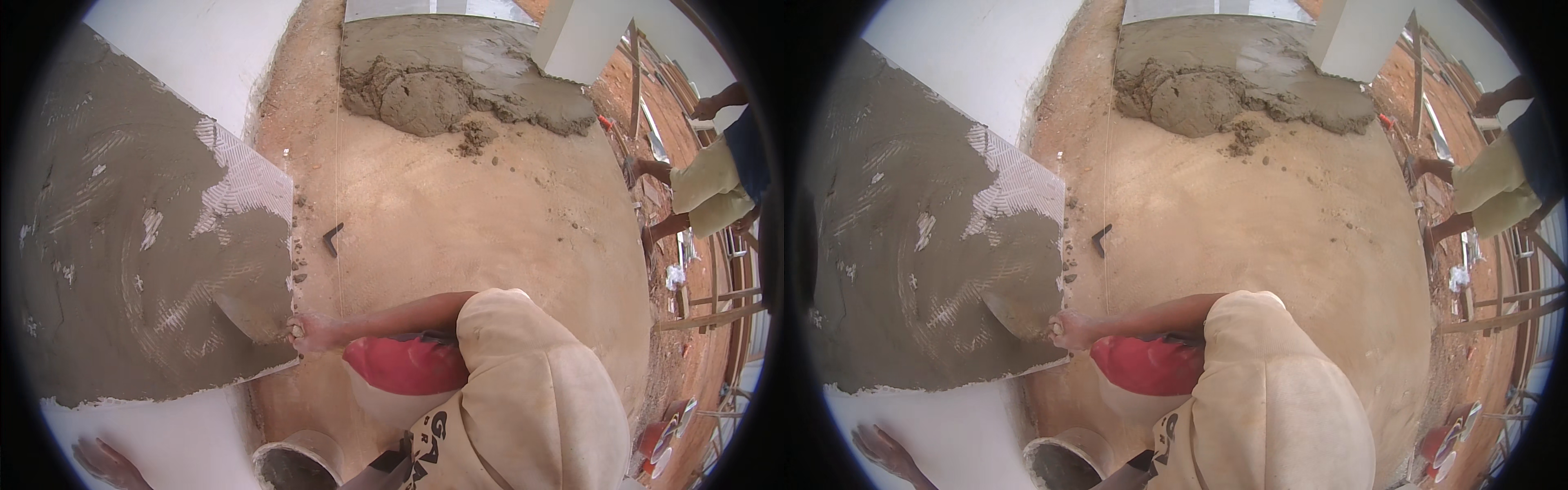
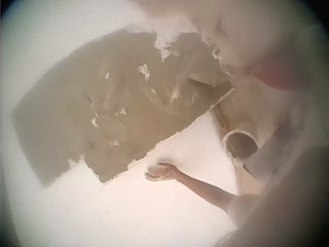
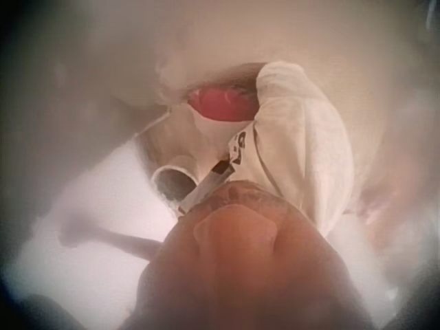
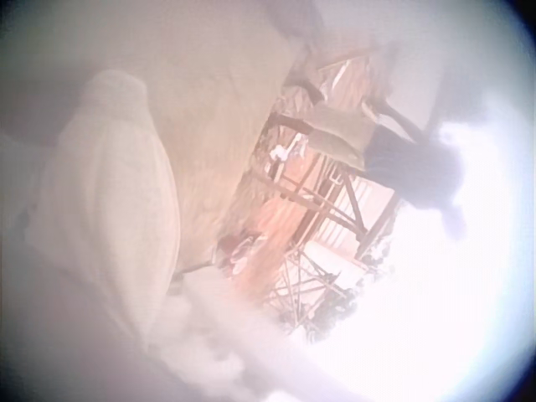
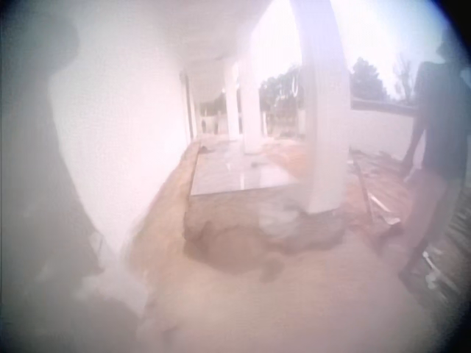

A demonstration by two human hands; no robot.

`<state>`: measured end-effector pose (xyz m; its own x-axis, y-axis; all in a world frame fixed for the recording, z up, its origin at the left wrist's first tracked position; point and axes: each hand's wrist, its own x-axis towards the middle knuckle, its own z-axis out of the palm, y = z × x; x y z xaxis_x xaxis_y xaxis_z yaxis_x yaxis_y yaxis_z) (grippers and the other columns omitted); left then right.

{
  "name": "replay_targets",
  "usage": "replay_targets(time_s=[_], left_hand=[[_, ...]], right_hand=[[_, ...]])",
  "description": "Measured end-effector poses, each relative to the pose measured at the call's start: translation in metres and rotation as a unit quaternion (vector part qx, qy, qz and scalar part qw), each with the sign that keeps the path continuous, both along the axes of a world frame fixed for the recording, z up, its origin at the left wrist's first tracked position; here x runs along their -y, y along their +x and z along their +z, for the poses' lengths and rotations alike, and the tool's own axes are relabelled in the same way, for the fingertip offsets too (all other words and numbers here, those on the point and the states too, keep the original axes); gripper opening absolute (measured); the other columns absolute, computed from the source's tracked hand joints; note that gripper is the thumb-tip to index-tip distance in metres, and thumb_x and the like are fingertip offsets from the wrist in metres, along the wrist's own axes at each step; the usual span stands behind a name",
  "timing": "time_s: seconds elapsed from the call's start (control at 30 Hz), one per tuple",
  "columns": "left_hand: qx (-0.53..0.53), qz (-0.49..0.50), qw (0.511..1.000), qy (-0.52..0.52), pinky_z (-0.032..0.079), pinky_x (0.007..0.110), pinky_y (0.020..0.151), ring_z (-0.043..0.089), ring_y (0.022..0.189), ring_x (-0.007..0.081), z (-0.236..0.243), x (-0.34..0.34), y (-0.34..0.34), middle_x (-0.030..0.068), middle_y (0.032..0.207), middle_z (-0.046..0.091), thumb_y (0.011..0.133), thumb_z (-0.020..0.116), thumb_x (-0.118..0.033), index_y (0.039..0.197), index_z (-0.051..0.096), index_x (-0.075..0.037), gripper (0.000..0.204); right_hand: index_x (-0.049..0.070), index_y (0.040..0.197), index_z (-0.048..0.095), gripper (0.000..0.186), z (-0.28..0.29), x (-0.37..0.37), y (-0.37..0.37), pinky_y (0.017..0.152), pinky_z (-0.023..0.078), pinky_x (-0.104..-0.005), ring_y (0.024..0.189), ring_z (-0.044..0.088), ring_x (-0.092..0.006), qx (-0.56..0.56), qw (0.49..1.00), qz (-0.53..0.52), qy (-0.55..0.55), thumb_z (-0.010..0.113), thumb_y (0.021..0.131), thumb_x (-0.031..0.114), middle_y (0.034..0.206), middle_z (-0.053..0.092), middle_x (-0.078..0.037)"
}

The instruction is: The person scoops cement from a bucket and a floor pile using a trowel, then spreads and smooths the cement onto a wall and floor surface. The person repeatedly transfers material between the bucket and the wall, smoothing the applied layer.

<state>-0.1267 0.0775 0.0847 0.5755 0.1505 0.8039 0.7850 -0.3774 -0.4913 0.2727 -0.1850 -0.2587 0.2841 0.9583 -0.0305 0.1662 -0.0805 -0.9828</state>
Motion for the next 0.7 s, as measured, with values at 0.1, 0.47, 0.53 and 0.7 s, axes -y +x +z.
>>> replay_targets(time_s=[0.1,0.47,0.53,0.7], left_hand=[[-0.002,-0.036,0.985,-0.172,0.044,0.048,0.104,0.054,0.122,0.0394,-0.094,0.081,-0.007,0.0224,0.134,0.055,0.095,0.063,-0.037,0.134,0.051,0.003,0.057],[0.353,0.275,0.740,-0.503,0.045,0.049,0.099,0.057,0.115,0.0353,-0.314,0.242,-0.070,0.0198,0.123,0.059,0.099,0.056,-0.034,0.127,0.055,0.003,0.046],[0.372,0.256,0.711,-0.538,0.045,0.048,0.099,0.057,0.115,0.0346,-0.328,0.240,-0.068,0.0195,0.123,0.059,0.099,0.056,-0.033,0.128,0.054,0.003,0.046],[0.444,0.217,0.640,-0.588,0.046,0.046,0.098,0.058,0.115,0.0327,-0.345,0.234,-0.078,0.0185,0.125,0.059,0.099,0.055,-0.032,0.131,0.052,0.002,0.047]], right_hand=[[0.003,0.091,0.062,0.024,-0.041,0.026,0.014,0.074,0.050,-0.0482,0.086,0.065,-0.0397,0.067,0.997,-0.015,0.018,0.059,0.082,0.025,0.079,0.065,-0.022],[0.001,0.095,0.064,0.028,0.029,0.018,0.026,0.077,0.051,-0.0497,0.089,0.063,-0.0427,0.251,0.954,0.153,0.052,0.059,0.078,0.023,0.085,0.065,-0.025],[0.001,0.097,0.063,0.029,0.036,-0.003,0.018,0.078,0.051,-0.0495,0.089,0.063,-0.0432,0.289,0.931,0.214,0.066,0.059,0.079,0.023,0.086,0.065,-0.025],[0.000,0.102,0.061,0.034,0.095,-0.020,-0.016,0.081,0.051,-0.0494,0.092,0.063,-0.0418,0.361,0.874,0.322,0.045,0.061,0.079,0.024,0.092,0.066,-0.024]])
